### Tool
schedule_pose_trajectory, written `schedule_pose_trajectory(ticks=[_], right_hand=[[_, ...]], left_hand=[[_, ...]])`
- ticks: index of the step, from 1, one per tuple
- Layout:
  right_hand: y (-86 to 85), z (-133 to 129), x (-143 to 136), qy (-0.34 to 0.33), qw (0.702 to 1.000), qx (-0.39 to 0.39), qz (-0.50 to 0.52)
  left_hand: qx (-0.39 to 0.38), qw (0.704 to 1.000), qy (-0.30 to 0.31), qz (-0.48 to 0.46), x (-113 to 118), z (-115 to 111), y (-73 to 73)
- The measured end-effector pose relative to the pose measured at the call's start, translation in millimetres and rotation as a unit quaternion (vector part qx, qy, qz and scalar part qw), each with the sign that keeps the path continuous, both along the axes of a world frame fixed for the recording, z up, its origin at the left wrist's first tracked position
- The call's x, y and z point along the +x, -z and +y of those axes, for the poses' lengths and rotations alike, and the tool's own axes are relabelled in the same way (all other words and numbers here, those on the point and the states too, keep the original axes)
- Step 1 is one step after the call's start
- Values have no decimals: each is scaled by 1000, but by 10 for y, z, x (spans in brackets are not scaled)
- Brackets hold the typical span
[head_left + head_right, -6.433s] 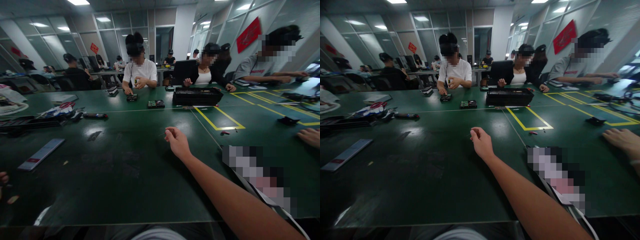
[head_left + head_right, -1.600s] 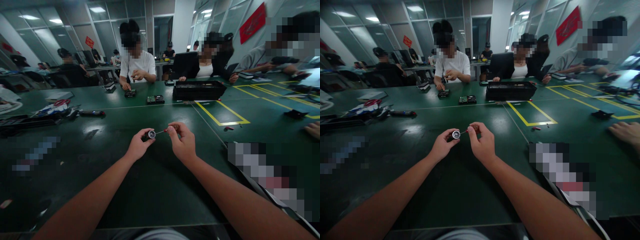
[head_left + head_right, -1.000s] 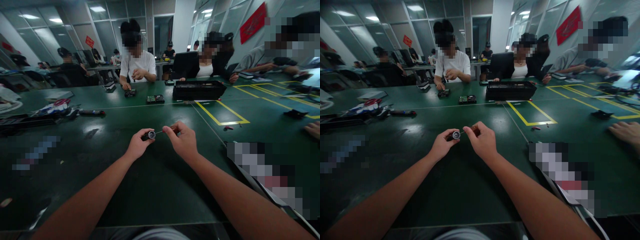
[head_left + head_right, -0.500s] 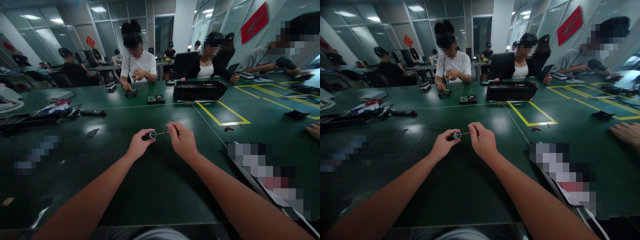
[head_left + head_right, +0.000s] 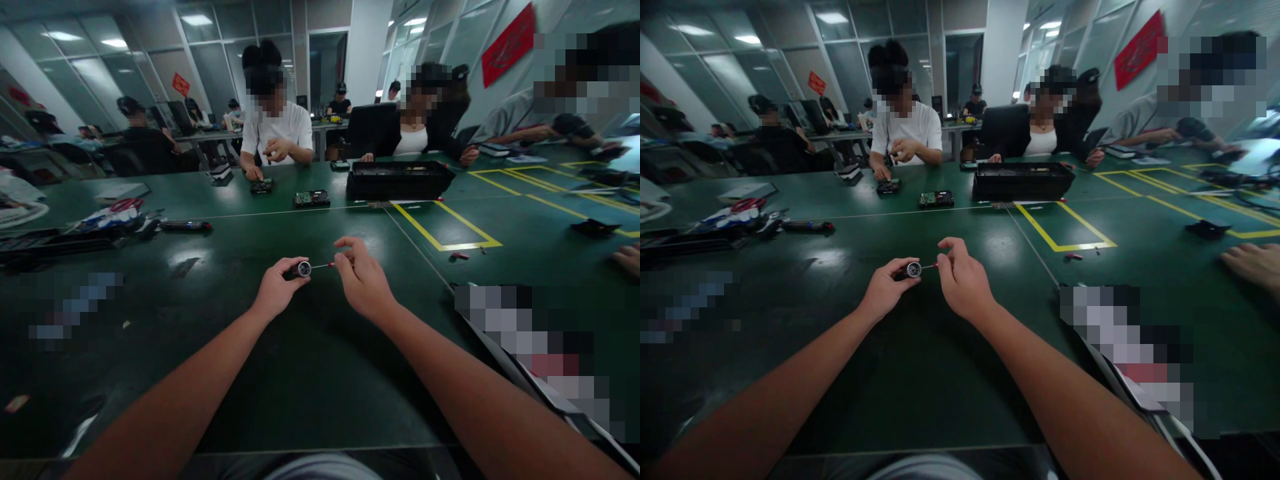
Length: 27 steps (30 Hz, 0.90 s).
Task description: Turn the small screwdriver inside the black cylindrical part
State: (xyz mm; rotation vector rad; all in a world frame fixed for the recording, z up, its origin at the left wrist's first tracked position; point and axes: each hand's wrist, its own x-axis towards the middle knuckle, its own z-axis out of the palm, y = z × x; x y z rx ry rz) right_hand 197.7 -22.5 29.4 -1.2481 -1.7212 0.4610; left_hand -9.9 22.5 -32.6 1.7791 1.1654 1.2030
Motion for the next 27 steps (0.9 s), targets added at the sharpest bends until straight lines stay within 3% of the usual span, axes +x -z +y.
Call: schedule_pose_trajectory(ticks=[6, 10, 13, 18, 27], right_hand=[[104, 76, -23, -11, 985, -15, 174], [146, 167, 2, 71, 938, -51, 337], [129, 151, 5, 98, 950, -9, 297], [135, 53, -51, 63, 977, 11, 201], [168, 64, -65, 63, 983, 11, 175]], left_hand=[[38, 999, -9, 20, 32, -83, -117], [85, 995, 0, 58, 55, -140, -193], [58, 996, -2, 62, 55, -128, -177], [28, 998, -9, 47, 54, -120, -168], [33, 998, -1, 48, 67, -125, -178]])
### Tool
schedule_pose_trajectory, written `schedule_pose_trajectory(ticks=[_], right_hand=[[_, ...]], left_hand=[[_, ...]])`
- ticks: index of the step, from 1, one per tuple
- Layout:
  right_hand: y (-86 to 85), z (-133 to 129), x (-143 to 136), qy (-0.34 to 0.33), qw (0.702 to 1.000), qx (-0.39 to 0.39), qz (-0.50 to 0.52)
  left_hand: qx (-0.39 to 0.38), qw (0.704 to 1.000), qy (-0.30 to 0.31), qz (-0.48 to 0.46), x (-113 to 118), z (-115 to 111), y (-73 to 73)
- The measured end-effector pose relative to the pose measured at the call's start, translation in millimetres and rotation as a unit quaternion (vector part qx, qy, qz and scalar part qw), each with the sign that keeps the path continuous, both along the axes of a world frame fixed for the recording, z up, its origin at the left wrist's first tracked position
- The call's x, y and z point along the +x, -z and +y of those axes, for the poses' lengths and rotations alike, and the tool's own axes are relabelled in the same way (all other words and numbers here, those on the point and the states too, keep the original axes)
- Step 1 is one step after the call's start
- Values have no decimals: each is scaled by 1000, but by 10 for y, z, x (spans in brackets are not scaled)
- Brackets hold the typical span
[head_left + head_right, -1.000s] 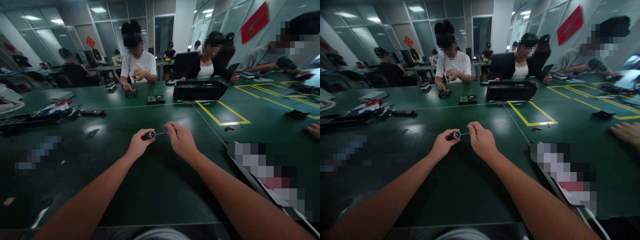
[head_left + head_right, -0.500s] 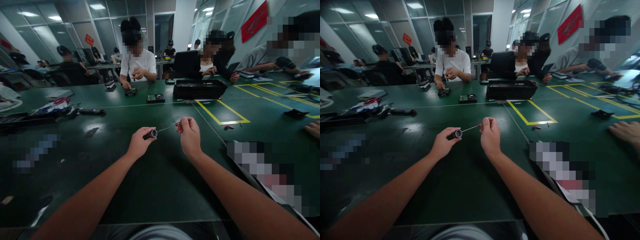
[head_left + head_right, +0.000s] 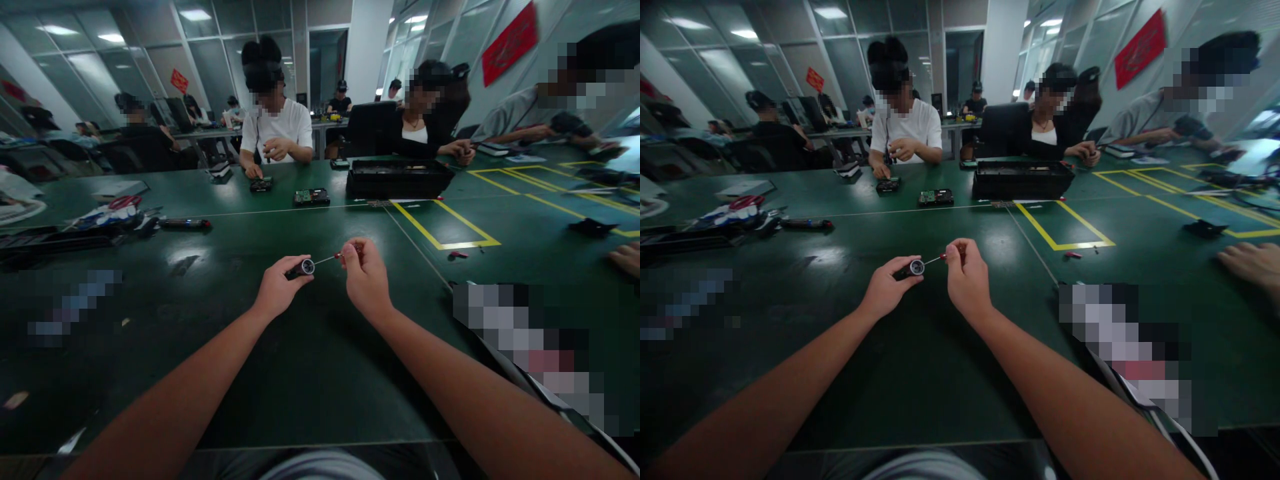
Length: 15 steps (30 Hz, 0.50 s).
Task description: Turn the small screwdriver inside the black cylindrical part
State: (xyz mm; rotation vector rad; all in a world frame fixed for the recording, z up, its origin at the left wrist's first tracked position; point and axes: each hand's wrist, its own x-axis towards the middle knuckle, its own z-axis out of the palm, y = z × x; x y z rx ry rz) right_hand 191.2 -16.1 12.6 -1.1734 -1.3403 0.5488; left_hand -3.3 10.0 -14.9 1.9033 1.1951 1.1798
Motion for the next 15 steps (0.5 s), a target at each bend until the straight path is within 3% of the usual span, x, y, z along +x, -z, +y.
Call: schedule_pose_trajectory(ticks=[9, 15], right_hand=[[-156, -36, 62, 53, 993, -18, -108], [-132, -31, 70, -23, 990, 13, -138]], left_hand=[[8, 1000, 3, 7, -19, 7, 29], [0, 1000, 5, 9, -14, 10, 27]])
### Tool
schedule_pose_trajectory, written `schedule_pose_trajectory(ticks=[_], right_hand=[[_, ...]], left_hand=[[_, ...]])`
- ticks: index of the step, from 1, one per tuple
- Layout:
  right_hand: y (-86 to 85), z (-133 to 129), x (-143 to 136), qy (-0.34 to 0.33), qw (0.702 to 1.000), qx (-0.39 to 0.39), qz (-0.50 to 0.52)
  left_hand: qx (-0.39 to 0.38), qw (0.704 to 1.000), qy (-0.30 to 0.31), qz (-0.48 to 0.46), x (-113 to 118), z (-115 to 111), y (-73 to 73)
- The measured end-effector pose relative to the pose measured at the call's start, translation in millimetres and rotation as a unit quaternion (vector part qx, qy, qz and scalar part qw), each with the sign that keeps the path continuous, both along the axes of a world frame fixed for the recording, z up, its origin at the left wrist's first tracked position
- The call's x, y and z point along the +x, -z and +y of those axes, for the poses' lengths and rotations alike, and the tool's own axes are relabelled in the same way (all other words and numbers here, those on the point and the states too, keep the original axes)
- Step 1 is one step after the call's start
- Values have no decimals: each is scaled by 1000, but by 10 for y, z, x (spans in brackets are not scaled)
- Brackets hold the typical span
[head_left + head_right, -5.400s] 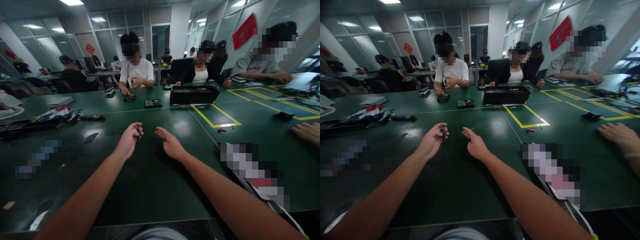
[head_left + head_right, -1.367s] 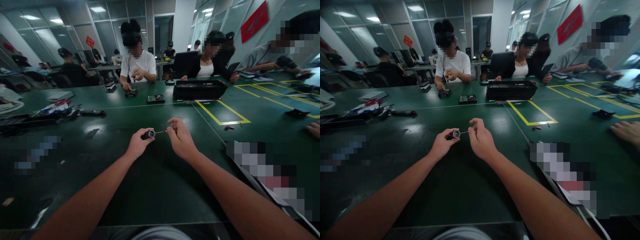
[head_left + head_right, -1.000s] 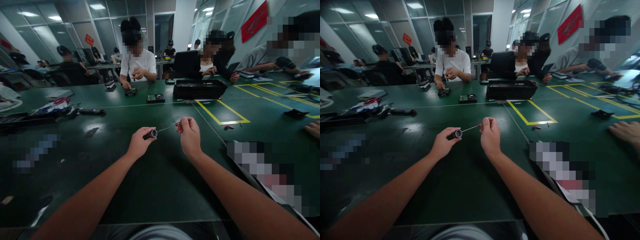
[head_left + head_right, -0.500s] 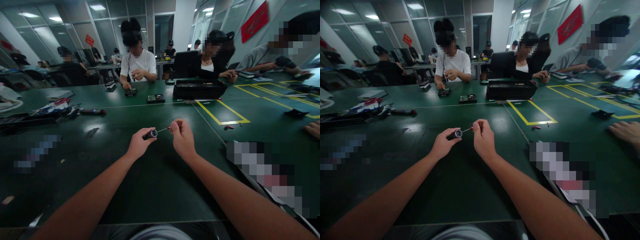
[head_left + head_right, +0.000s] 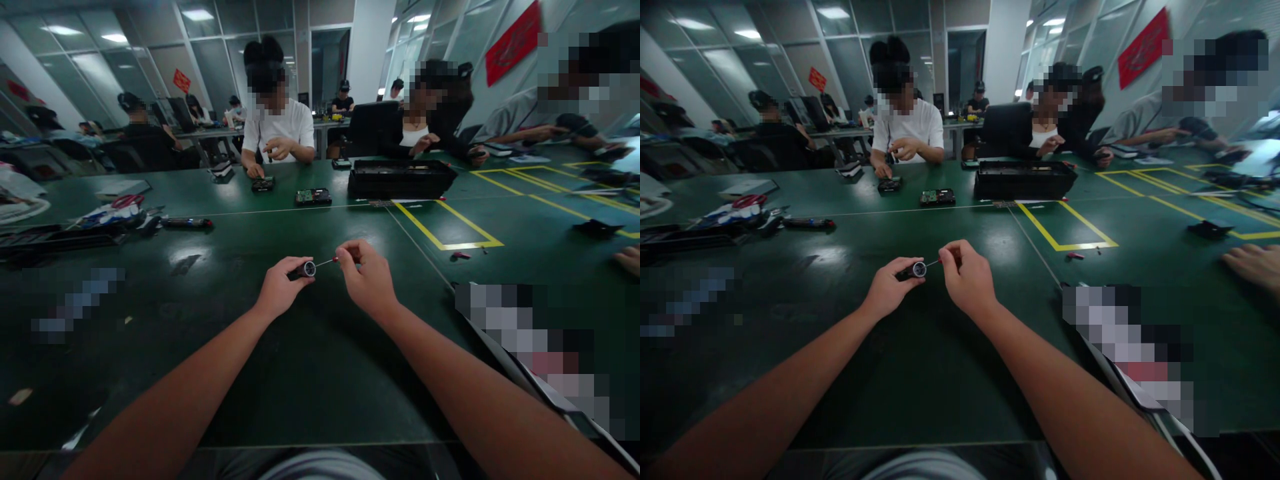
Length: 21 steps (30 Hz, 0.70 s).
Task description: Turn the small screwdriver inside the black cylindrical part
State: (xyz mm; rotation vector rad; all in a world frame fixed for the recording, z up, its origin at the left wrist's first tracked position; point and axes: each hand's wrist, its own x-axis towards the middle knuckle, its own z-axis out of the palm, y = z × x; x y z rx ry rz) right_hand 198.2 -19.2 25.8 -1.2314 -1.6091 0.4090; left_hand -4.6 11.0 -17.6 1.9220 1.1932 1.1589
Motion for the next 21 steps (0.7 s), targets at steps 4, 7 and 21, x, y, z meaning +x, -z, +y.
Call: schedule_pose_trajectory(ticks=[4, 7, 21], right_hand=[[-1, 8, 22, -20, 1000, -5, -5], [-26, 12, 36, 1, 999, -28, -24], [-48, 23, 29, -15, 997, -42, -59]], left_hand=[[-5, 1000, -3, -7, 3, -5, -10], [-5, 1000, -4, -6, 4, -13, -20], [14, 1000, -3, 19, -19, 6, -9]])
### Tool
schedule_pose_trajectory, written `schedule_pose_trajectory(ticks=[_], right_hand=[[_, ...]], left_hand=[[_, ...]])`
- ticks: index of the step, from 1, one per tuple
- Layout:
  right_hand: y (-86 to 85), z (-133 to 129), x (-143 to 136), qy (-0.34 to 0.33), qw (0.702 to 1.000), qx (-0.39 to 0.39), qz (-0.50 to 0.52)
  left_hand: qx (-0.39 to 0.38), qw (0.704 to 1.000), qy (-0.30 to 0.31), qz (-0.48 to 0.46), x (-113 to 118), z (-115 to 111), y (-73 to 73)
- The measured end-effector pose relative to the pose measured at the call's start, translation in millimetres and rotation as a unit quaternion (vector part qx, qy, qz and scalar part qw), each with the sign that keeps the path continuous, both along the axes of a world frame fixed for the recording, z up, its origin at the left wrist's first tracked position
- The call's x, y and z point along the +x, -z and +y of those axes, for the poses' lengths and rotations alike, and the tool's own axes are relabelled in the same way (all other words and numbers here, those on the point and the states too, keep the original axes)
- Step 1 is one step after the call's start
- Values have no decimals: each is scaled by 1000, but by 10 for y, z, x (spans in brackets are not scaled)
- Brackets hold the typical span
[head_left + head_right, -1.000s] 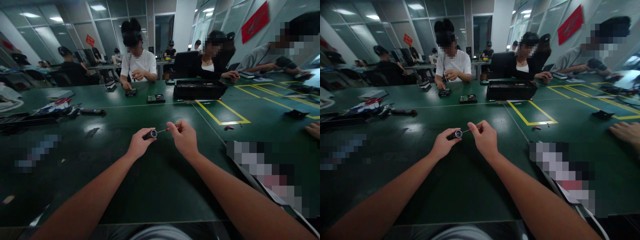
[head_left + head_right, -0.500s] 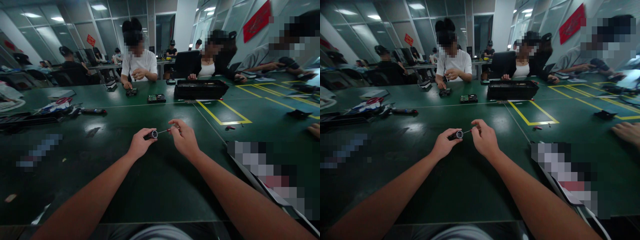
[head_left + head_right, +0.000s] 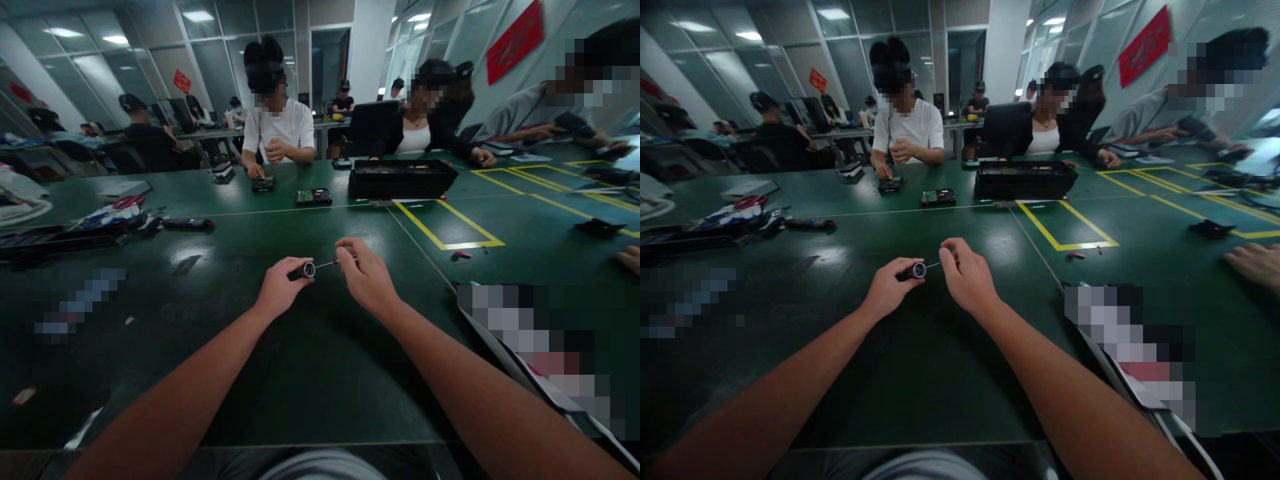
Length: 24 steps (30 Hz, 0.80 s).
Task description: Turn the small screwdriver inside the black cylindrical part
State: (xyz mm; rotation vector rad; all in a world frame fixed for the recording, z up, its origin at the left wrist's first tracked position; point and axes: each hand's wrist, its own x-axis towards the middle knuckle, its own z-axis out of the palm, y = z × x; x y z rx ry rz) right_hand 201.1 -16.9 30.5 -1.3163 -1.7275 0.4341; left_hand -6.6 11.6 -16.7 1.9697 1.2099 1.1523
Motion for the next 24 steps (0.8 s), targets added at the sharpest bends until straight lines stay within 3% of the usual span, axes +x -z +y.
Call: schedule_pose_trajectory(ticks=[6, 13, 18, 24], right_hand=[[-4, 46, 14, 31, 999, -17, -28], [-39, -35, -18, -27, 999, -24, 3], [-26, 10, 2, 8, 999, -47, -14], [34, 6, -34, -16, 996, -28, 80]], left_hand=[[-4, 1000, -4, 9, -3, -1, 10], [-9, 1000, -7, -8, -38, 15, 18], [-3, 1000, -8, 0, -34, 7, 12], [5, 1000, -26, -9, -42, 25, 7]])
